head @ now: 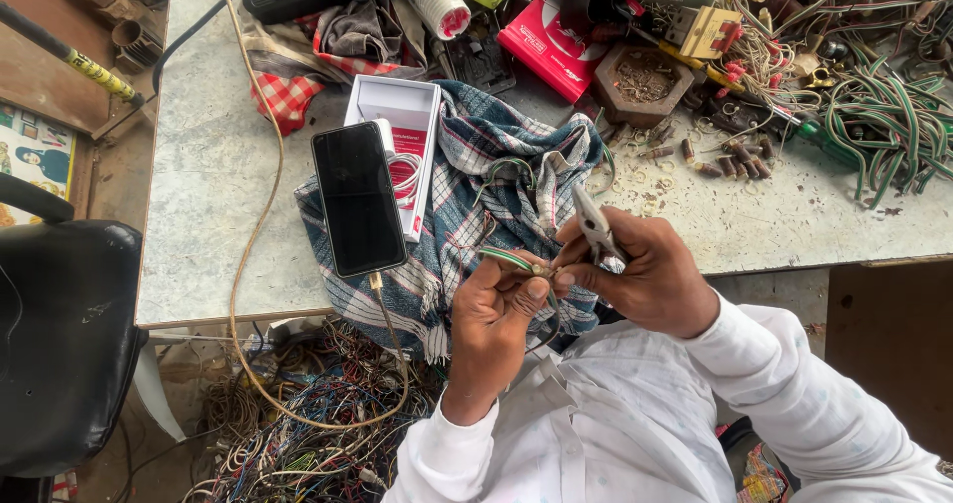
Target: The person uses pliers to strip the insulation from several green and white electrical wires. The person holds the wires in one hand and uses the pliers in the other to cut and remove the outer sheath, exposing the inner conductors.
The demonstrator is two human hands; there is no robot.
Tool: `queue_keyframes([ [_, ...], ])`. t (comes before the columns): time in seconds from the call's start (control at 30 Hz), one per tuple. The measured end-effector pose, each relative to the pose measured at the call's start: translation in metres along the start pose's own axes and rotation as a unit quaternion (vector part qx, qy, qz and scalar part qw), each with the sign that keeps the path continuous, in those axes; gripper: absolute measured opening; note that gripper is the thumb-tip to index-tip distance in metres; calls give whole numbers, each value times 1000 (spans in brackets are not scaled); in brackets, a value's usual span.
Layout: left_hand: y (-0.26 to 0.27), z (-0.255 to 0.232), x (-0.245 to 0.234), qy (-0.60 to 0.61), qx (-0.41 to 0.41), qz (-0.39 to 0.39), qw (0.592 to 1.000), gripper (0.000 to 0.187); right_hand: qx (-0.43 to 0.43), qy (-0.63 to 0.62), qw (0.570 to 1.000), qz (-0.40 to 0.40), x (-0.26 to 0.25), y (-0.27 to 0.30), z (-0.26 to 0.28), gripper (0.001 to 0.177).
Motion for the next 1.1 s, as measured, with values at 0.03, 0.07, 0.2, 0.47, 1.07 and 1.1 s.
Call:
queue_keyframes([
  [0.03, 1, -4, 2, -7, 14, -2, 1000, 17, -4, -3, 1000, -6, -3, 2, 0, 30],
  [0.07, 1, -7, 4, -15, 29, -4, 999, 16, -9, -6, 1000, -12, -7, 3, -1, 29],
  [0.2, 3, -20, 3, 20, 67, -12, 997, 17, -10, 81, 993, -84, -38, 11, 0, 26],
  [0.47, 6, -19, 3, -2, 104, 17, 994, 22, -102, 553, 790, -245, -113, 26, 44, 14],
  [1.07, 12, 4, 22, 104, -6, 102, 989, 31, 5, -171, 985, -34, 4, 46, 4, 27],
  [1.1, 11, 6, 24, 116, -17, 104, 988, 31, 16, -215, 976, -31, 7, 47, 2, 27],
])
Point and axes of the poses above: each hand's wrist, its own y-axis away from the middle knuckle, its own x-axis out of the palm, z = x × y, the point moved 9 cm from there along -y, towards the middle knuckle, and after that the axes turned 7 degrees about -x, right-handed, at the moved point
